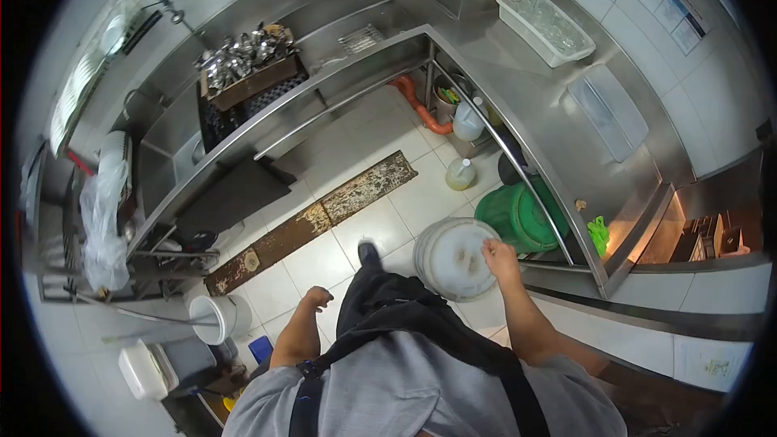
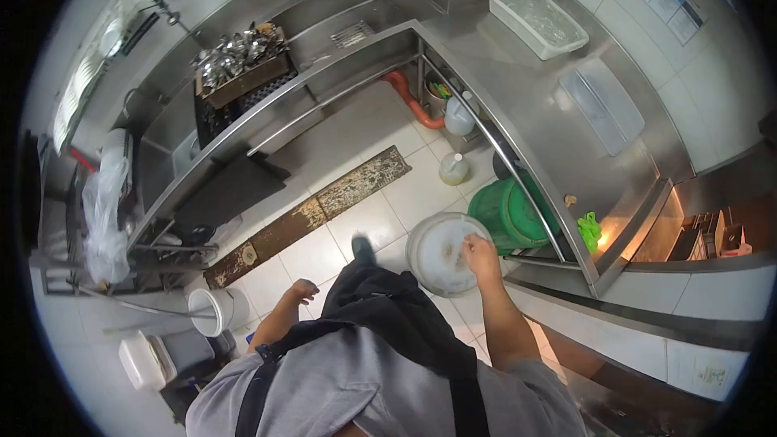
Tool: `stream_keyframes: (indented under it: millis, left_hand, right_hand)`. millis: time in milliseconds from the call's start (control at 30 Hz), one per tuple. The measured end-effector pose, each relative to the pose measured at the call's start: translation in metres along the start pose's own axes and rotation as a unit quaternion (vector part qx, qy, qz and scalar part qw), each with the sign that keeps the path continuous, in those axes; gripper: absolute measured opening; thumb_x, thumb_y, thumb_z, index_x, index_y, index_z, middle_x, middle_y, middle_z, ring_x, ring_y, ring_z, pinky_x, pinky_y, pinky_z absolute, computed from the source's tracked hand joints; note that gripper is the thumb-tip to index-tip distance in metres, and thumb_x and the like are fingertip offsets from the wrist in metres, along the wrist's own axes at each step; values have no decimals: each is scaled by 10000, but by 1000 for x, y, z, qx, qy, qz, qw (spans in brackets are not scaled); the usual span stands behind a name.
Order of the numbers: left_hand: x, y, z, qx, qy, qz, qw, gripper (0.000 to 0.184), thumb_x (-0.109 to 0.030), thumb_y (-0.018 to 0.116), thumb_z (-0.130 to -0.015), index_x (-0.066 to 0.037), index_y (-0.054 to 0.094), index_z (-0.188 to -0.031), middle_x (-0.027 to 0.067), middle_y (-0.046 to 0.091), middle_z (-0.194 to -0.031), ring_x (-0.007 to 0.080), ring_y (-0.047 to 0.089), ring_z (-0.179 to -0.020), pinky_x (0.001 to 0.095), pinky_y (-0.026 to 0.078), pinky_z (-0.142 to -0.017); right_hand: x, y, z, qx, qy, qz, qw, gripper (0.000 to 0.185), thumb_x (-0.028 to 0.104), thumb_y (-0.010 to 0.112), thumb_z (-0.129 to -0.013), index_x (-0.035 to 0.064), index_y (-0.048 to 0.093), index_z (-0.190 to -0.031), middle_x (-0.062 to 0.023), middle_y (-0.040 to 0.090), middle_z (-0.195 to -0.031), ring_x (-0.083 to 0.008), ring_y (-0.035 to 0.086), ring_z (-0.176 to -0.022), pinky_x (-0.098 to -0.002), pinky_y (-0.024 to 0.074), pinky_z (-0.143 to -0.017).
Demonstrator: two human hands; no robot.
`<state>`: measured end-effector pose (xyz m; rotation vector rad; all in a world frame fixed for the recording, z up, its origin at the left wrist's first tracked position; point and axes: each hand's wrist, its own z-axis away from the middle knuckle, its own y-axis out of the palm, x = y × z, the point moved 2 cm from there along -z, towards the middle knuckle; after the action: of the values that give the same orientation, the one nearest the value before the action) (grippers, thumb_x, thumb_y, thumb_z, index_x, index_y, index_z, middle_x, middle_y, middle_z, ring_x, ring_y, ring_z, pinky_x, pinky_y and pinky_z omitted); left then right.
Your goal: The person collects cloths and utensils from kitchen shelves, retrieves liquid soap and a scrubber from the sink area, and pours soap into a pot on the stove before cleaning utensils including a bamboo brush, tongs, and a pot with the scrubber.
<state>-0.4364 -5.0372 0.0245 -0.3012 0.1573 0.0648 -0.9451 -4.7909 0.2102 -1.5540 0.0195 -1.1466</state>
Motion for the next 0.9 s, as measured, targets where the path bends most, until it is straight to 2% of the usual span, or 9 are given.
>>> stream_keyframes:
  millis: [200,267,333,467,533,733,833,867,900]
  left_hand:
    - [-78,-98,-137,80,35,-311,946,268,-253,564,-868,-68,700,-1007,115,691,-961,258,681,-714,417,569,-616]
    - [-155,-151,-145,55,121,-388,912,452,-449,510,-861,-56,715,-951,168,681,-1018,310,658,-946,446,510,-837]
    - [-184,-184,-240,20,279,-480,831,432,-421,499,-842,-56,713,-930,180,673,-1029,331,633,-1001,444,492,-878]
    - [-348,-258,-284,-90,341,-432,830,408,-327,473,-797,-21,687,-961,171,672,-1043,328,636,-991,458,492,-883]
    - [-408,-258,-381,5,270,-561,783,407,-317,485,-802,-28,661,-1028,205,644,-1092,357,614,-1031,439,485,-910]
    - [-670,-288,-333,-187,458,-233,837,239,-216,517,-843,-31,667,-837,196,674,-878,374,644,-860,470,503,-836]
    - [-758,-260,-417,-287,583,-281,706,215,-241,567,-834,-67,687,-879,168,677,-872,349,656,-829,468,534,-730]
    - [-790,-259,-402,-306,529,-294,735,228,-245,574,-829,-81,696,-930,157,684,-901,350,657,-874,442,542,-742]
    - [-807,-258,-393,-372,650,-303,589,270,-284,581,-824,-97,702,-978,157,687,-930,378,649,-917,444,539,-774]
  right_hand:
    - [8,22,-86,-18,127,-75,989,251,176,656,-810,21,676,-1006,-184,681,-829,-325,667,-735,-399,523,-711]
    - [-18,56,-82,-33,168,-39,984,252,179,656,-839,11,670,-1027,-141,692,-778,-202,680,-613,-326,539,-611]
    - [-7,70,-74,2,252,-40,967,253,180,655,-841,13,669,-1032,-141,690,-772,-204,680,-619,-329,538,-612]
    - [29,97,-91,42,297,-34,953,262,191,647,-852,24,670,-1052,-137,684,-753,-201,680,-646,-320,526,-617]
    - [39,110,-108,47,289,-6,956,261,193,646,-854,26,671,-1053,-135,682,-747,-203,679,-653,-316,524,-620]
    - [43,130,-154,65,425,-126,894,281,183,649,-851,-4,661,-1061,-131,679,-771,-181,679,-663,-294,527,-629]
    - [46,129,-159,51,496,-151,854,280,180,636,-867,-11,657,-1070,-119,682,-749,-175,683,-660,-271,525,-612]
    - [42,134,-153,39,518,-159,840,278,176,640,-865,-12,657,-1069,-117,683,-745,-176,685,-660,-276,528,-609]
    - [41,140,-139,26,542,-166,823,276,172,644,-863,-13,657,-1068,-115,683,-741,-176,687,-661,-280,530,-605]
